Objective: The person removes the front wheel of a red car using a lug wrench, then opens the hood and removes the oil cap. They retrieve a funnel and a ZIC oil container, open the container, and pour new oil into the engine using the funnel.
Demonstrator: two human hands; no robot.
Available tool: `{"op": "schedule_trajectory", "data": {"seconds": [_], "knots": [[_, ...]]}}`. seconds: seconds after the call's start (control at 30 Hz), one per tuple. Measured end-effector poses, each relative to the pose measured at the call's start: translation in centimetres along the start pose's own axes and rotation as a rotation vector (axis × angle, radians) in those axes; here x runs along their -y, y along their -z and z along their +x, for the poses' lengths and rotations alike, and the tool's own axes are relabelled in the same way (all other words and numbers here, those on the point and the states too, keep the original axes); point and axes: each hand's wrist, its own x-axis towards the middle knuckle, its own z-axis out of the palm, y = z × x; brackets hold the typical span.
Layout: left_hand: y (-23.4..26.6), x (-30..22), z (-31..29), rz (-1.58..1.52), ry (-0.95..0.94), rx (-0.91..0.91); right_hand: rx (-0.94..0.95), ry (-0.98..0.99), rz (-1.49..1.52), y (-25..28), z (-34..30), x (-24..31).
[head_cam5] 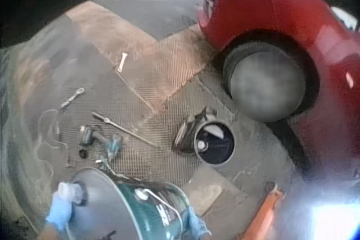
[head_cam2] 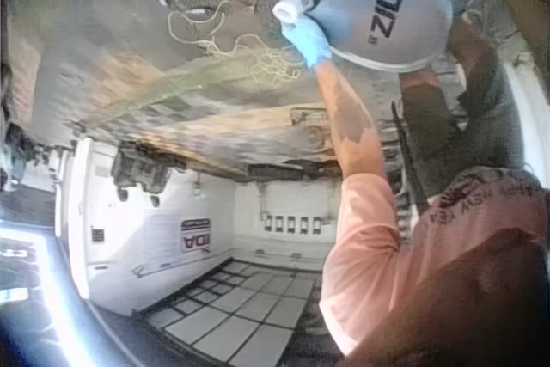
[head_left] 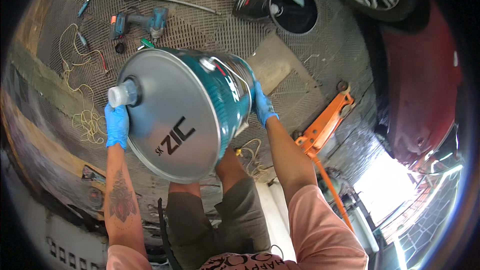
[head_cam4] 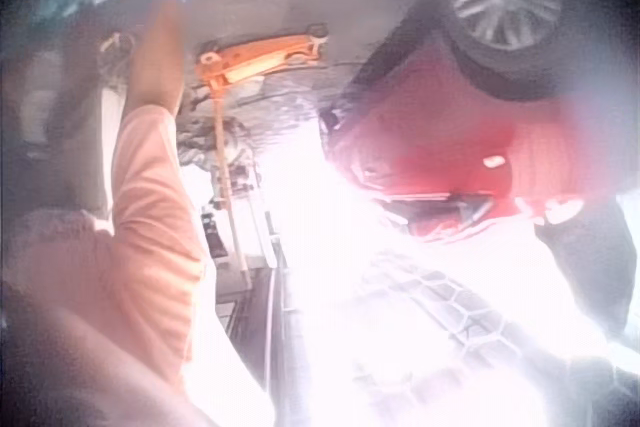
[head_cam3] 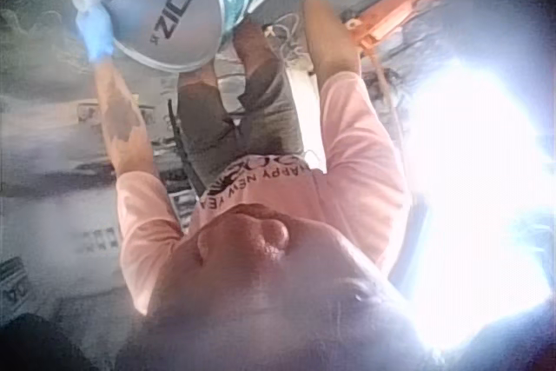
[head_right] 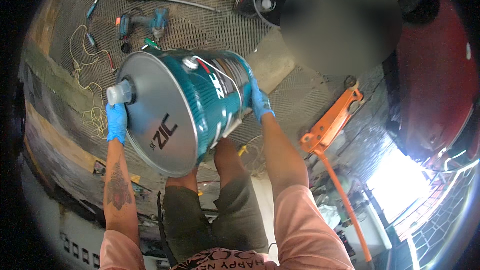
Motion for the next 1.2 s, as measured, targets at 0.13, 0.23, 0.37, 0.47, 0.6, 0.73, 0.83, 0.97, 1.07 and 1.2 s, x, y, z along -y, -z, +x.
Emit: {"op": "schedule_trajectory", "data": {"seconds": [0.13,0.23,0.37,0.47,0.6,0.73,0.83,0.97,1.07,1.2], "knots": [[-2.5,-3.4,-4.3,-0.014,-0.212,0.102,-0.083,-0.004,-0.158,10.3,-3.1,0.8],[-4.6,-7.9,-9.4,-0.094,-0.126,0.131,0.0,0.066,-0.185,15.4,-8.7,4.4],[-9.1,-10.4,-13.5,0.026,-0.195,0.157,-0.11,0.098,-0.189,21.1,-14.3,7.7],[-13.4,-14.8,-15.7,0.204,-0.191,0.201,-0.13,0.188,0.063,27.4,-13.7,6.7],[-19.4,-16.7,-17.2,0.192,-0.203,0.218,-0.14,0.195,-0.032,34.0,-14.2,8.0],[-24.8,-21.6,-17.7,0.244,-0.162,0.273,-0.138,0.163,-0.169,41.0,-14.6,7.6],[-28.1,-22.3,-16.6,0.25,-0.153,0.334,-0.093,0.152,-0.178,44.5,-14.5,7.4],[-31.4,-22.7,-13.3,0.288,-0.19,0.395,-0.12,0.23,-0.149,48.1,-11.5,5.7],[-32.6,-24.1,-12.3,0.316,-0.205,0.45,-0.198,0.135,-0.043,48.2,-12.4,5.5],[-33.1,-25.1,-10.7,0.328,-0.229,0.47,-0.205,0.118,-0.053,47.5,-12.7,5.3]]}}
